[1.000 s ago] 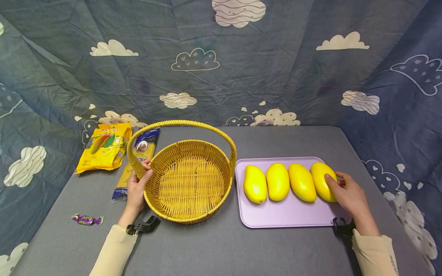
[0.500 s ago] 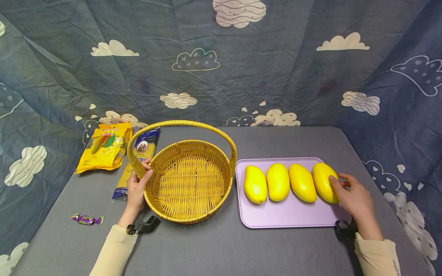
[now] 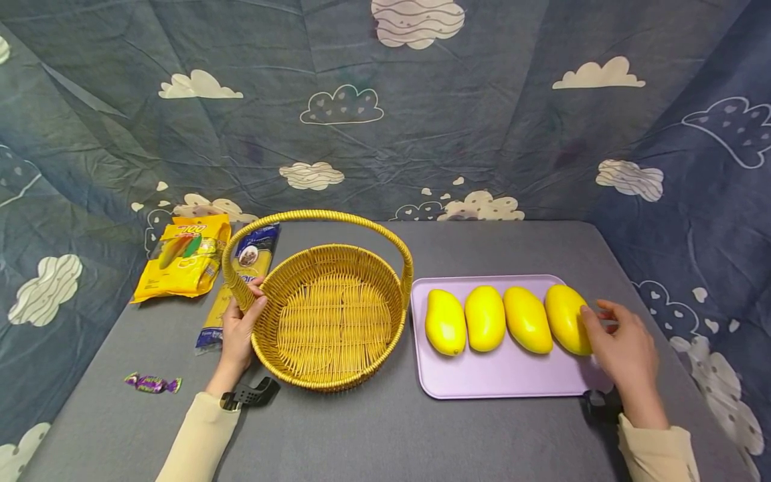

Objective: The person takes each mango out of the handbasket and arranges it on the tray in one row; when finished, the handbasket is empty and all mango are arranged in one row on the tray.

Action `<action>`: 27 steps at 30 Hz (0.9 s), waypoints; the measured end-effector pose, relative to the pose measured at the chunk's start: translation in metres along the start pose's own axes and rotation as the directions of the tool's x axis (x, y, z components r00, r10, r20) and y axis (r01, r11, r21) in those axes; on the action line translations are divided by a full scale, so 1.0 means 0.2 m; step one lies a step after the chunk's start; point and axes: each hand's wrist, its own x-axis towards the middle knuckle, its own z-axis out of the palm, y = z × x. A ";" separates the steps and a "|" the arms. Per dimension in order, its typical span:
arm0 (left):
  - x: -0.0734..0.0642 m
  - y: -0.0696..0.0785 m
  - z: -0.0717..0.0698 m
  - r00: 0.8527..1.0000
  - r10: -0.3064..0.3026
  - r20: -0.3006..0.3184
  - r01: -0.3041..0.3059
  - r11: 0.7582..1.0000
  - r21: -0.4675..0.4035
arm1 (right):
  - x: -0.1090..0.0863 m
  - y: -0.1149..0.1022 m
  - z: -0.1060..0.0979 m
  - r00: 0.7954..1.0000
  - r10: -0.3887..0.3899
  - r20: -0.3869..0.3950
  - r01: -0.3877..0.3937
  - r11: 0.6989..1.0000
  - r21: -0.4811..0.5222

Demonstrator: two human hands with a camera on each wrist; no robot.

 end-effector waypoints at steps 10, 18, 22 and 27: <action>0.00 0.01 -0.01 0.999 -0.030 -0.012 0.030 0.999 0.012 | -0.08 -0.19 0.06 0.942 -0.282 -0.183 0.296 0.954 0.053; 0.01 0.03 -0.02 0.997 -0.065 -0.028 0.064 0.998 -0.024 | -0.14 -0.38 0.12 0.890 -0.437 -0.132 0.452 0.883 0.125; -0.01 0.10 -0.02 0.996 0.037 -0.086 -0.044 0.995 -0.087 | -0.16 -0.48 0.13 0.866 -0.496 -0.059 0.498 0.850 0.172; -0.02 0.25 0.04 0.821 0.532 -0.208 -0.525 0.846 0.092 | -0.18 -0.57 0.15 0.805 -0.592 0.047 0.578 0.800 0.160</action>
